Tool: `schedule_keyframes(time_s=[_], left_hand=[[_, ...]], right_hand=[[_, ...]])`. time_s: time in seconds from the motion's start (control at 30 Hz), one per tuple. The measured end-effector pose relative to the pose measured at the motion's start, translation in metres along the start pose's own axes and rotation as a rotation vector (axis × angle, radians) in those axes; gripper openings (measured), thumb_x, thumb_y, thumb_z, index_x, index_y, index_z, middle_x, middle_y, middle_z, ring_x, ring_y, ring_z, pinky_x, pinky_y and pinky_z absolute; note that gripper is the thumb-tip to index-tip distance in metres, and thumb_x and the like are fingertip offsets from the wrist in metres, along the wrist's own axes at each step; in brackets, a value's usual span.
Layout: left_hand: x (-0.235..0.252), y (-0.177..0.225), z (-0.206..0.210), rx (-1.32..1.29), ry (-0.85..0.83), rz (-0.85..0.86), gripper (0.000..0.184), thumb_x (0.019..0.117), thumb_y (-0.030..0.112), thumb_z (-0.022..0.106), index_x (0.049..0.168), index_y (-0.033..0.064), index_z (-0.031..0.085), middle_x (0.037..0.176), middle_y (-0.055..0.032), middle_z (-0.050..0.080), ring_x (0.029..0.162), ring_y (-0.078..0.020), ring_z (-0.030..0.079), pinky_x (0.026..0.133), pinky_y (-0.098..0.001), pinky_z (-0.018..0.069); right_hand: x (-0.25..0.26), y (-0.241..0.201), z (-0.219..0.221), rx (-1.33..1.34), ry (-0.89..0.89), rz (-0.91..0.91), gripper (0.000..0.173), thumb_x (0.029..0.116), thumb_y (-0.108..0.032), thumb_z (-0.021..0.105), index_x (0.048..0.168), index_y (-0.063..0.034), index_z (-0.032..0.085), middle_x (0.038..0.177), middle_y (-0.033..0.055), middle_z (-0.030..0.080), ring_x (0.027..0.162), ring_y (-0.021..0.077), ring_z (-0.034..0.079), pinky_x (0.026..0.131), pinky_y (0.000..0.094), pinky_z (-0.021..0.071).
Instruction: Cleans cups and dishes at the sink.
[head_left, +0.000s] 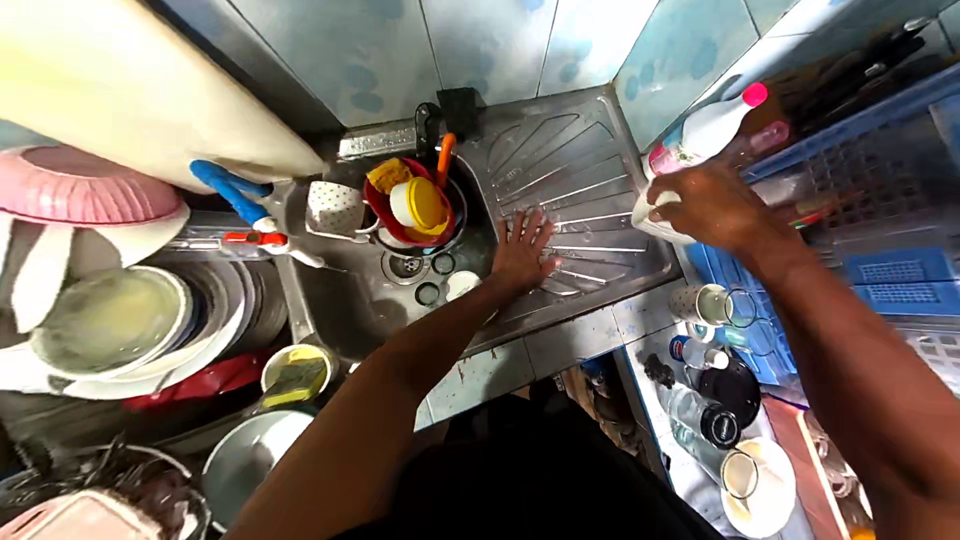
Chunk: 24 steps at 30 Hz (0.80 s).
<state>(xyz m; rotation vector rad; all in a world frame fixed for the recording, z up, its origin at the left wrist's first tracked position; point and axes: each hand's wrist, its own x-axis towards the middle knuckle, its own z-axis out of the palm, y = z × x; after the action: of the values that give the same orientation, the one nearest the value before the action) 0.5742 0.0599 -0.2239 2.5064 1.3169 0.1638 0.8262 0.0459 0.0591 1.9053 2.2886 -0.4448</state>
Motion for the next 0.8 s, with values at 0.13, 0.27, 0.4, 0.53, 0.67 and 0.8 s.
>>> schedule_keyframes(time_s=[0.13, 0.27, 0.4, 0.53, 0.67, 0.8], left_hand=[[-0.041, 0.044, 0.010, -0.066, 0.012, 0.111, 0.075, 0.0993, 0.065, 0.040, 0.163, 0.0255, 0.032, 0.173, -0.0101, 0.015, 0.157, -0.0443, 0.006, 0.116, -0.0800, 0.0069], [-0.012, 0.059, 0.028, -0.100, -0.012, 0.224, 0.072, 0.1000, 0.070, 0.030, 0.163, 0.0348, 0.029, 0.174, 0.0007, 0.013, 0.159, -0.0366, 0.002, 0.119, -0.0762, -0.0008], [-0.001, 0.019, 0.016, -0.081, 0.063, -0.062, 0.074, 0.0995, 0.072, 0.026, 0.164, 0.0357, 0.026, 0.174, -0.0016, 0.010, 0.159, -0.0377, 0.001, 0.119, -0.0761, 0.0003], [-0.035, 0.018, 0.008, -0.257, 0.083, -0.500, 0.088, 0.0997, 0.066, 0.041, 0.167, 0.0172, 0.012, 0.172, -0.0187, 0.002, 0.154, -0.0442, 0.023, 0.114, -0.0628, 0.0376], [-0.106, 0.006, -0.028, -0.656, -0.147, -0.563, 0.074, 0.1019, 0.036, 0.061, 0.156, -0.0030, 0.030, 0.146, -0.0339, 0.047, 0.118, -0.0472, 0.062, 0.095, -0.0624, 0.0537], [-0.149, -0.036, -0.121, -0.566, 0.167, -0.437, 0.030, 0.1006, 0.014, 0.058, 0.128, 0.0028, 0.066, 0.110, -0.0207, 0.072, 0.100, -0.0381, 0.071, 0.088, -0.0599, 0.0570]], right_hand=[[-0.040, 0.016, 0.035, 0.100, 0.008, 0.088, 0.015, 0.0942, -0.017, 0.073, 0.108, -0.0117, 0.075, 0.102, 0.0181, 0.074, 0.098, 0.0418, 0.070, 0.084, 0.0704, 0.0533], [-0.057, 0.008, 0.066, 0.169, 0.048, 0.105, 0.013, 0.0936, -0.015, 0.075, 0.106, -0.0118, 0.076, 0.099, 0.0175, 0.074, 0.094, 0.0409, 0.071, 0.082, 0.0696, 0.0544], [-0.064, -0.009, 0.086, 0.203, 0.033, 0.073, 0.013, 0.0945, -0.013, 0.074, 0.107, -0.0102, 0.075, 0.101, 0.0167, 0.074, 0.095, 0.0375, 0.072, 0.085, 0.0667, 0.0553], [-0.050, -0.042, 0.092, 0.203, -0.118, 0.134, 0.016, 0.0937, -0.018, 0.076, 0.109, -0.0129, 0.075, 0.103, 0.0176, 0.073, 0.099, 0.0394, 0.070, 0.088, 0.0677, 0.0530], [-0.013, -0.105, 0.081, 0.141, -0.167, 0.043, 0.027, 0.0889, -0.019, 0.082, 0.112, -0.0101, 0.072, 0.103, 0.0219, 0.072, 0.100, 0.0444, 0.068, 0.087, 0.0707, 0.0505], [0.017, -0.175, 0.081, 0.199, -0.085, -0.145, 0.031, 0.0869, -0.022, 0.084, 0.110, -0.0069, 0.069, 0.094, 0.0208, 0.071, 0.090, 0.0428, 0.069, 0.079, 0.0691, 0.0535]])
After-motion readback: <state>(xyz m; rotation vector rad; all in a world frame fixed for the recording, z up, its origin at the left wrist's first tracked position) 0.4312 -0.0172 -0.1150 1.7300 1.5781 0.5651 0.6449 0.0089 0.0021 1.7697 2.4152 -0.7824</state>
